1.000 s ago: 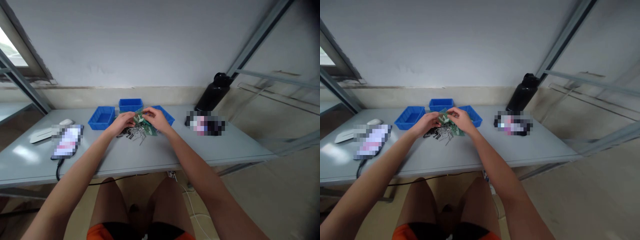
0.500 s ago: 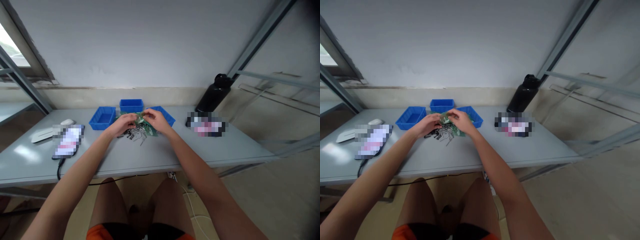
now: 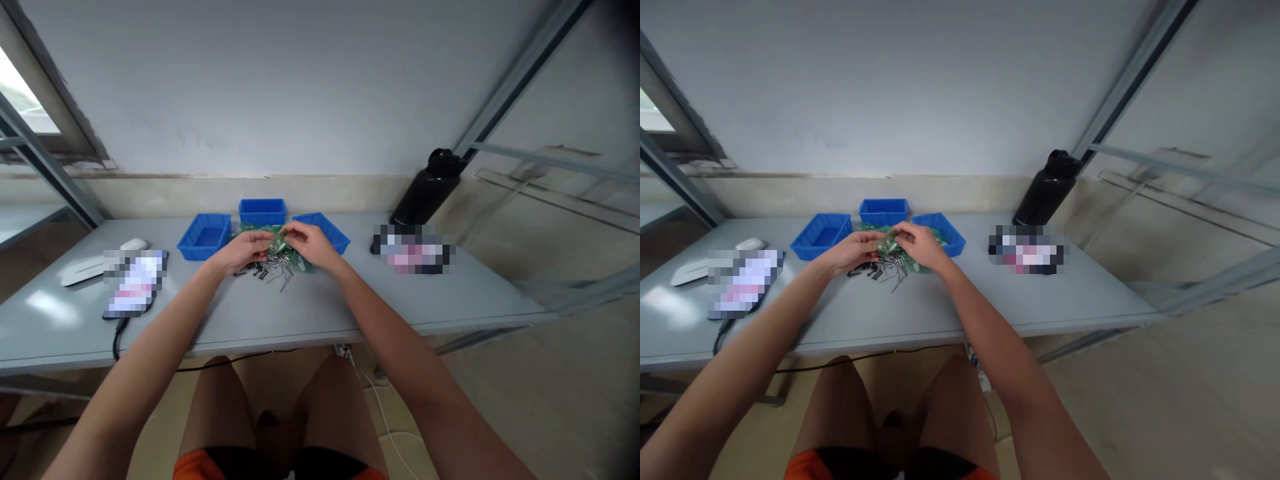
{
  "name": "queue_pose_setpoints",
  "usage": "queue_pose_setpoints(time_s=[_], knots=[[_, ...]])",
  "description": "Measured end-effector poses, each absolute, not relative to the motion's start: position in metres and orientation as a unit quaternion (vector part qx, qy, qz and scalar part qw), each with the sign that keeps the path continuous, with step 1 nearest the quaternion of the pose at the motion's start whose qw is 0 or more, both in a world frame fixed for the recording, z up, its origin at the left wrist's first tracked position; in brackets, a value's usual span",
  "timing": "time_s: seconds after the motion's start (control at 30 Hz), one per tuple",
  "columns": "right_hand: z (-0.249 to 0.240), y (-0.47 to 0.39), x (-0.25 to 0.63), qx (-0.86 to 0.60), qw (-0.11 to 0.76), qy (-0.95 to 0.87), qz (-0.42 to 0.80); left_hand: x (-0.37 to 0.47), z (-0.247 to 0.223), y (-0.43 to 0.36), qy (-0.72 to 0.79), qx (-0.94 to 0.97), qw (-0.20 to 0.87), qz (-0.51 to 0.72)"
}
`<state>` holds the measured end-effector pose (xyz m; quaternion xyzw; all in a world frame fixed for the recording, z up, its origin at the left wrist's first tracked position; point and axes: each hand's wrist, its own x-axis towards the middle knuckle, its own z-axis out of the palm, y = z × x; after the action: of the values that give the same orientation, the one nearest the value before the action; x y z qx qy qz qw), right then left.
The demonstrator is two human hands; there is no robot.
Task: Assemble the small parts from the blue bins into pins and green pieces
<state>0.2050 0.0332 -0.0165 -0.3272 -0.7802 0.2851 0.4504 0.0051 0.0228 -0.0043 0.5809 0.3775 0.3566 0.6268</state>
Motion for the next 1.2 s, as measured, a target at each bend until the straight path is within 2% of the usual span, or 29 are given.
queue_pose_setpoints(time_s=[0.27, 0.6, 0.83, 1.2], knots=[[-0.017, 0.031, 0.204, -0.347, 0.418, -0.802, 0.25, 0.004, -0.002, 0.02, 0.403, 0.686, 0.532, 0.291], [-0.018, 0.037, 0.207, -0.379, 0.452, -0.777, 0.221, 0.012, 0.006, 0.016, 0.437, 0.663, 0.481, 0.372], [-0.017, 0.036, 0.206, -0.38, 0.467, -0.765, 0.227, 0.012, 0.004, 0.017, 0.44, 0.74, 0.346, 0.372], [-0.018, 0.037, 0.205, -0.395, 0.467, -0.748, 0.258, 0.012, 0.004, 0.019, 0.439, 0.729, 0.303, 0.429]])
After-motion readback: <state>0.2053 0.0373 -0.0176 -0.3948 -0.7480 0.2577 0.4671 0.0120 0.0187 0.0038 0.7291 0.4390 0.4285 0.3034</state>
